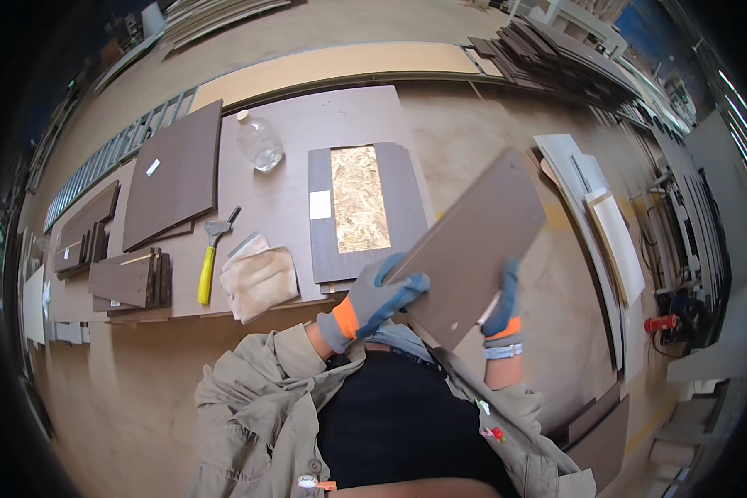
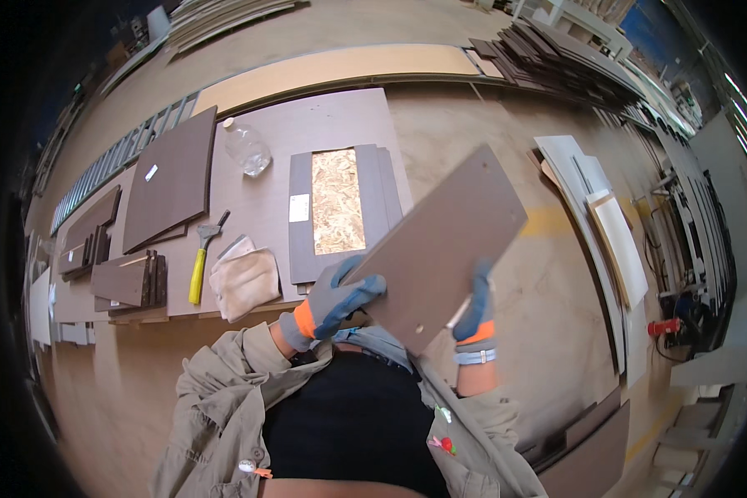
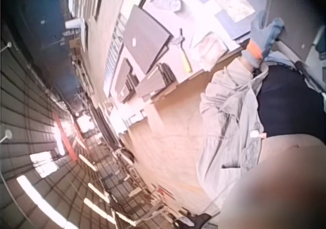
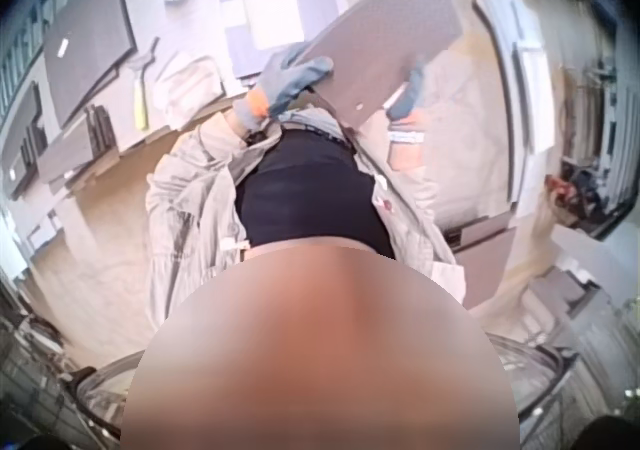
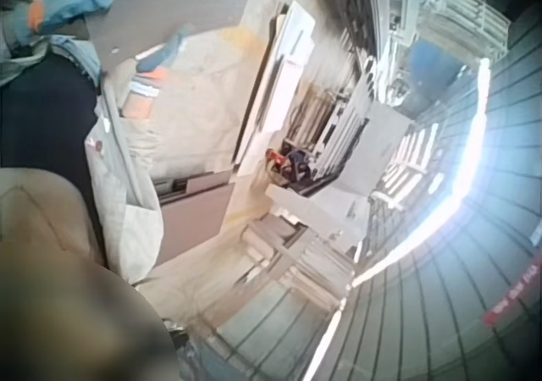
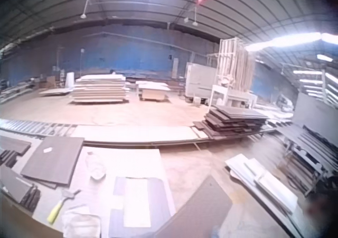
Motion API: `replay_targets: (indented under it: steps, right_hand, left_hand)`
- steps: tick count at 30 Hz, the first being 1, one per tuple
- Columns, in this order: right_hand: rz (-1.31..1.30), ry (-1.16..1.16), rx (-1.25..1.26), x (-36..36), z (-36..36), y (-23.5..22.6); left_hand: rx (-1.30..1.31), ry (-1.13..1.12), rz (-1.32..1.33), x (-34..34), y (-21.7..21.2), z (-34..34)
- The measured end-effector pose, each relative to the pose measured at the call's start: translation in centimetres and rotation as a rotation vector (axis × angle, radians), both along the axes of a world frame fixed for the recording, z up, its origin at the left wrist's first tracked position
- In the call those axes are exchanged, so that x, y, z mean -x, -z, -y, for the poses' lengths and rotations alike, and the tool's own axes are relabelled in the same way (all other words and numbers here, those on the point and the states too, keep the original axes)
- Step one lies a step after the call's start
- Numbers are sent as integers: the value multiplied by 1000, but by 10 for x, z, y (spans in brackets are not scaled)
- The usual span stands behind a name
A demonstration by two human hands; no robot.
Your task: The recorder is cleaning and wiping flat wooden or composite boards using a cloth and a liquid from a bottle.
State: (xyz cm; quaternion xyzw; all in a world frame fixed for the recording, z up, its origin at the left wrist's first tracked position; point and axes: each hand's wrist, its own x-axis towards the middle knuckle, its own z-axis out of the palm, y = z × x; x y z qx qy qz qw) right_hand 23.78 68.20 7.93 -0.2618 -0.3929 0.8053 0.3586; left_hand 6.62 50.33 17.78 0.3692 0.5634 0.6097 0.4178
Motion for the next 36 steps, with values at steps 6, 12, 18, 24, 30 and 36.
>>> replay_targets:
  steps: [6,12,18,24,30,36]
  right_hand:
    - [-200,-175,150,2,15,-30]
    - [-176,72,87,-35,-5,-40]
    - [-113,113,5,-53,-7,-29]
    - [104,107,-292,-57,0,-24]
    - [202,-57,-389,-42,-7,-43]
    - [213,-345,-494,59,17,-56]
  left_hand:
    - [75,136,72,8,-20,0]
    - [575,-718,-968,97,85,40]
    - [606,-371,26,119,117,57]
    - [227,-501,449,116,97,113]
    - [148,-669,547,91,103,202]
    - [4,-555,-1290,60,94,182]
